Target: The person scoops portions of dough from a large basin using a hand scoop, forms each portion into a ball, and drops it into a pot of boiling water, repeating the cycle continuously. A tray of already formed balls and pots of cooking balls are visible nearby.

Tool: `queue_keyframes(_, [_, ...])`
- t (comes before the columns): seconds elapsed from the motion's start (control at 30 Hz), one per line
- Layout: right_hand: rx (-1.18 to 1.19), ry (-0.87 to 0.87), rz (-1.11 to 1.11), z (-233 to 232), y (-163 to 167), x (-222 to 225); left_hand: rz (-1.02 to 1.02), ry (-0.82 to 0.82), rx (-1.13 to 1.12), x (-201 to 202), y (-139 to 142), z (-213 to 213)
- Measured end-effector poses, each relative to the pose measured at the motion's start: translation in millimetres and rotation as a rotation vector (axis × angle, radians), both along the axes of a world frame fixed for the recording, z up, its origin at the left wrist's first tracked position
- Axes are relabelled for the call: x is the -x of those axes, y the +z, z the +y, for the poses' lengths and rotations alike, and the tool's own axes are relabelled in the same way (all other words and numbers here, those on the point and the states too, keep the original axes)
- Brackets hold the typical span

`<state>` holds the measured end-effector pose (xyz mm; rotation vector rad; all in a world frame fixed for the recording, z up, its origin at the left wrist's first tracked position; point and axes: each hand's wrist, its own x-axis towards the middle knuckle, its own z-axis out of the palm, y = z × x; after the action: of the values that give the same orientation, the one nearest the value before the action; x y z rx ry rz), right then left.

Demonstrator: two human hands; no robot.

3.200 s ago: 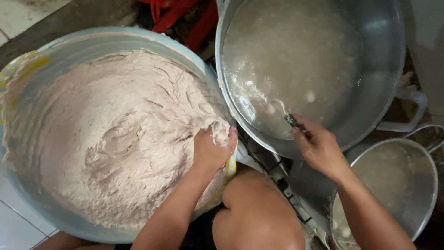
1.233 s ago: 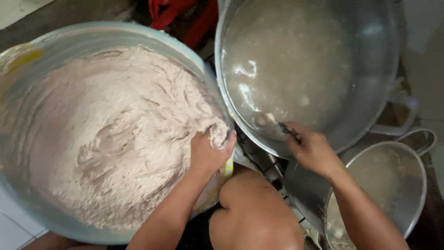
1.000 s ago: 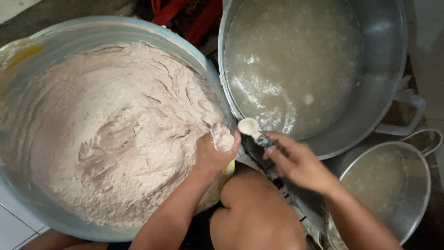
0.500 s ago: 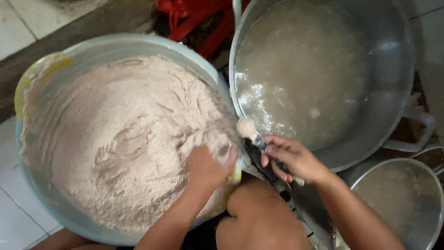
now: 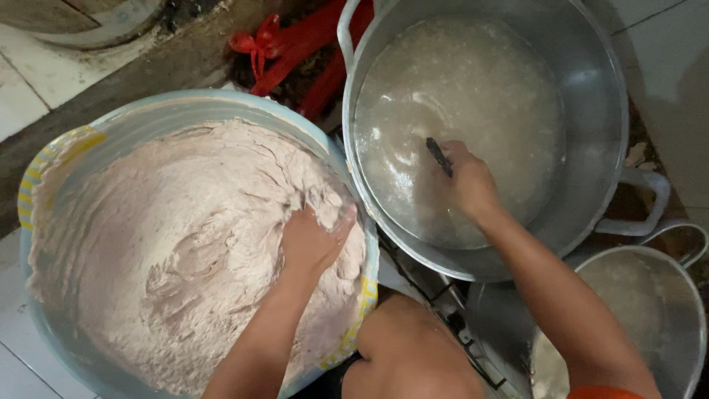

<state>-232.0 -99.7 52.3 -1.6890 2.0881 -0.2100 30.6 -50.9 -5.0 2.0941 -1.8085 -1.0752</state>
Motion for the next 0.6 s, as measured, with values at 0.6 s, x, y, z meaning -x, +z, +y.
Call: queue_keyframes(0.6, [-0.522, -0.093, -0.613, 94, 64, -36, 0.639, 0.039, 0.711, 20, -11, 33])
